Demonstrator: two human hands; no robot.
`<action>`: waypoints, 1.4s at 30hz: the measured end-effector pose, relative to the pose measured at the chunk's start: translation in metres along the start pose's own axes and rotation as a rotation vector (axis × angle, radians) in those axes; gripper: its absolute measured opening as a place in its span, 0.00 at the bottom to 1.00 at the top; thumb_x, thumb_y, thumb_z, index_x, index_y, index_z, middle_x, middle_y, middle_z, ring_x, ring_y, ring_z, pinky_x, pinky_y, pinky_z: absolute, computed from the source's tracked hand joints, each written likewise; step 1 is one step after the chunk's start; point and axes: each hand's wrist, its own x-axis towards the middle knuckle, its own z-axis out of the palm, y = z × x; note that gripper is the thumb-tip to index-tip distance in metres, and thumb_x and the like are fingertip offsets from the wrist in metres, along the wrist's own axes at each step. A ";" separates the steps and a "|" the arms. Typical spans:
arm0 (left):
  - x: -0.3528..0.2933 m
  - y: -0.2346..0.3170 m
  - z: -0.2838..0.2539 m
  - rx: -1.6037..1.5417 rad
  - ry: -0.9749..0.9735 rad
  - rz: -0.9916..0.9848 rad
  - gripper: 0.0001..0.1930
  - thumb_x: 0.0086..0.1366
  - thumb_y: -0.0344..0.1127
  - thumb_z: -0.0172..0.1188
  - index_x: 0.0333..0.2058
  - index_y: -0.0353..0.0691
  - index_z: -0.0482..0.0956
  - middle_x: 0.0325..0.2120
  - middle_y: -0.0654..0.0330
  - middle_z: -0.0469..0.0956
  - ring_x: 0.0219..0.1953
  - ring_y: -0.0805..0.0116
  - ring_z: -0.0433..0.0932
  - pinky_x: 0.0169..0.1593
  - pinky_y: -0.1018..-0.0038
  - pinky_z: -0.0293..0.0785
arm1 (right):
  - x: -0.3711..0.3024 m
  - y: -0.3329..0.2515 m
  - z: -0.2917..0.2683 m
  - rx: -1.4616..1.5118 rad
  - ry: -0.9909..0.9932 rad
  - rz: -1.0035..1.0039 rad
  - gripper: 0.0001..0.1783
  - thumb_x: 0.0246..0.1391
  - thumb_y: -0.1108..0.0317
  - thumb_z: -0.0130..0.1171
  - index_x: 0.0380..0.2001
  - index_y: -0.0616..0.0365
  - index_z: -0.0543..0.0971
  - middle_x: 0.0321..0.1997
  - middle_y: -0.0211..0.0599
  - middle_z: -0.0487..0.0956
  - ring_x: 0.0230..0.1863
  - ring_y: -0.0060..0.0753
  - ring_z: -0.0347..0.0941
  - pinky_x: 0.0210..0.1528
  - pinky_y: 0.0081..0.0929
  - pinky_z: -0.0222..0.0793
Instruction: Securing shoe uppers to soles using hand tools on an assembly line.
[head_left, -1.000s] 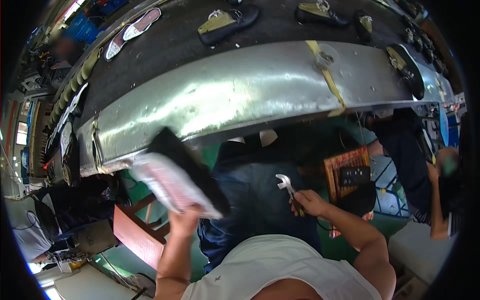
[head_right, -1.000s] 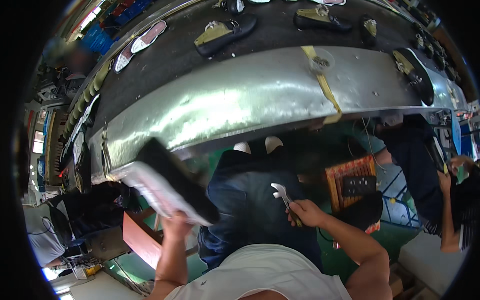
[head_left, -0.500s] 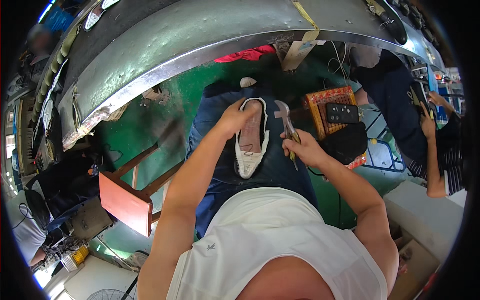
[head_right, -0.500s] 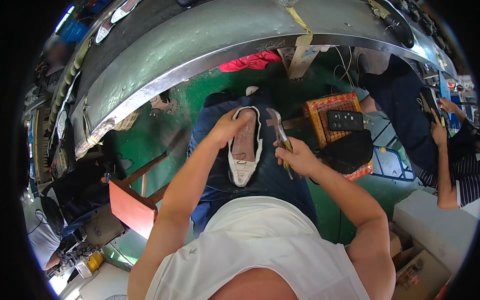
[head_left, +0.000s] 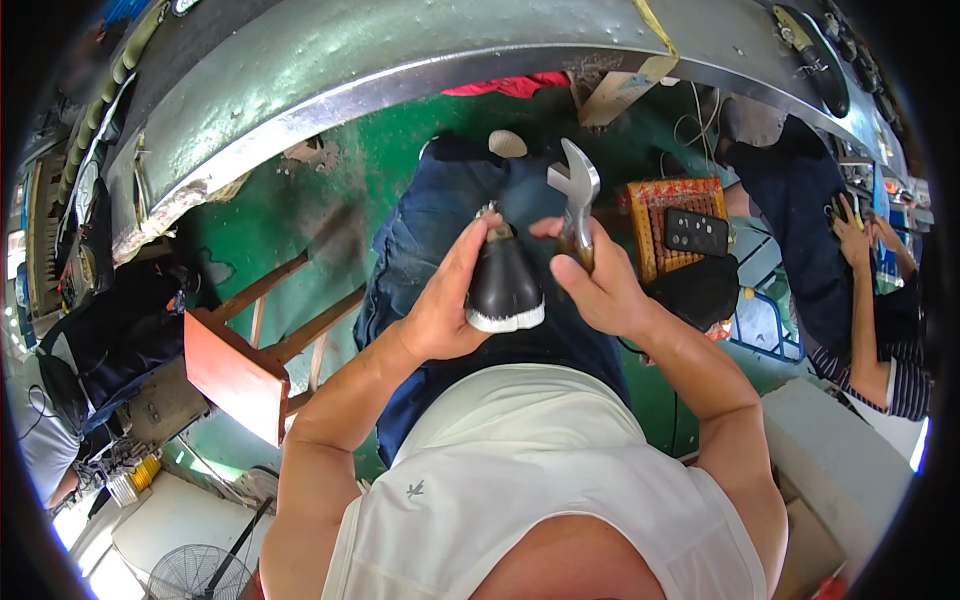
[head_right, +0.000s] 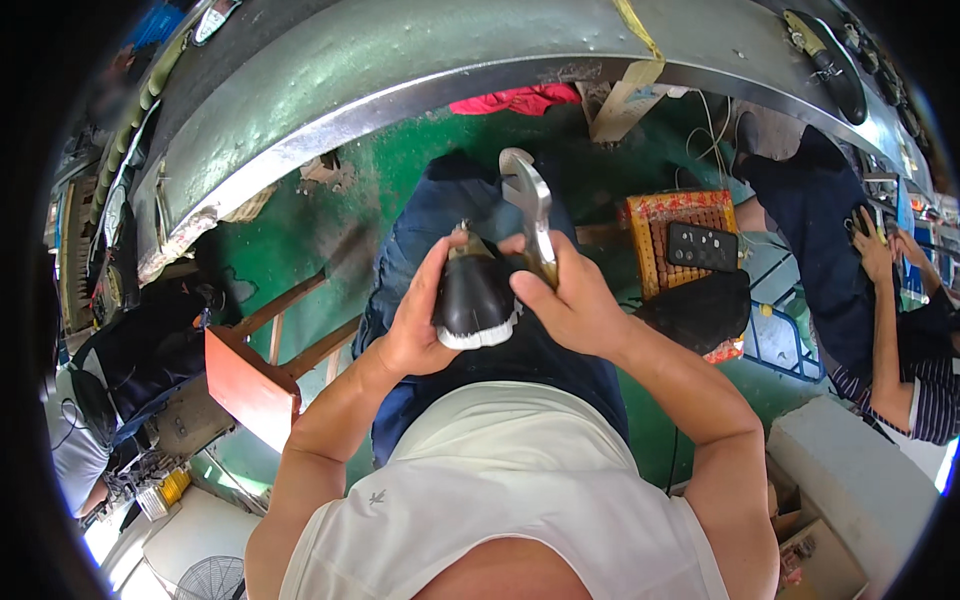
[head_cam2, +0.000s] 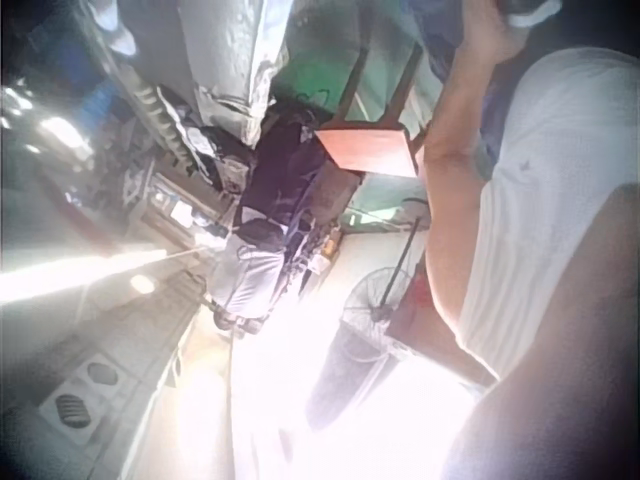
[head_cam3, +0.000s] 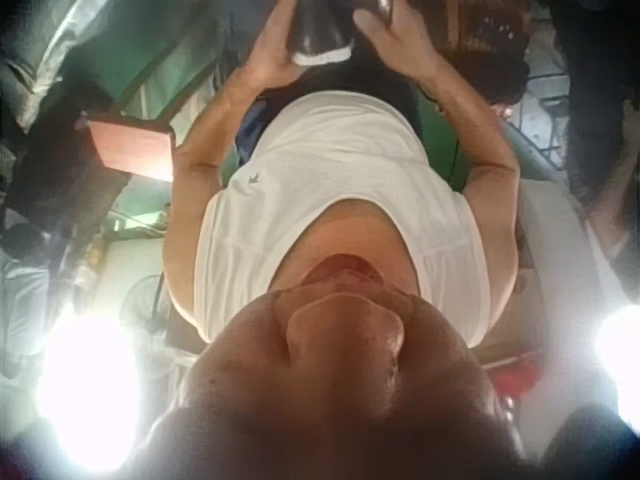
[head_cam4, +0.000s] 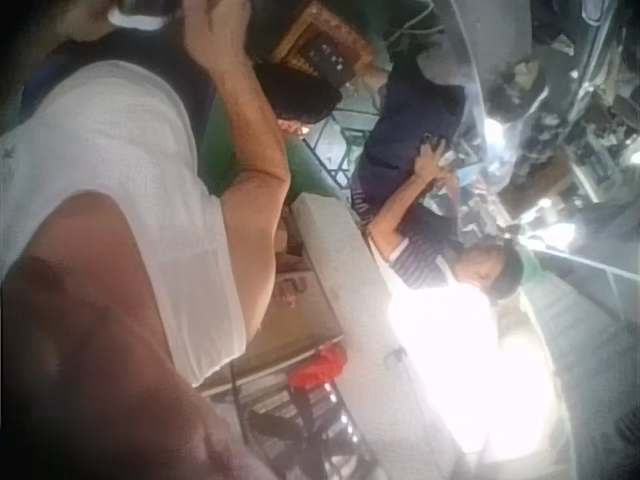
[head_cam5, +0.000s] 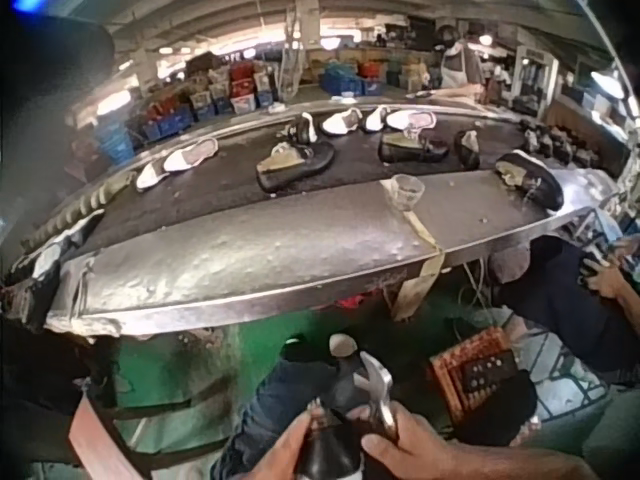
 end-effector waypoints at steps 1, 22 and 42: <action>-0.005 -0.001 0.004 -0.010 0.002 -0.012 0.57 0.52 0.26 0.75 0.73 0.32 0.43 0.70 0.40 0.56 0.72 0.41 0.57 0.72 0.54 0.54 | 0.003 0.005 0.005 0.001 -0.006 0.014 0.19 0.66 0.64 0.56 0.55 0.63 0.70 0.49 0.45 0.80 0.50 0.39 0.79 0.55 0.35 0.71; -0.033 -0.059 0.018 -0.092 0.075 -0.230 0.51 0.52 0.25 0.76 0.71 0.37 0.54 0.69 0.45 0.59 0.73 0.50 0.55 0.72 0.60 0.57 | 0.046 -0.016 0.015 -0.430 -0.217 -0.271 0.39 0.38 0.69 0.76 0.51 0.61 0.64 0.65 0.48 0.70 0.46 0.54 0.78 0.48 0.38 0.76; -0.021 -0.014 0.012 -0.846 0.028 -1.106 0.27 0.59 0.21 0.57 0.59 0.34 0.72 0.51 0.57 0.79 0.50 0.65 0.80 0.55 0.68 0.77 | -0.013 0.094 0.027 0.117 -0.049 0.433 0.29 0.47 0.75 0.65 0.52 0.69 0.68 0.39 0.39 0.77 0.35 0.24 0.75 0.37 0.26 0.74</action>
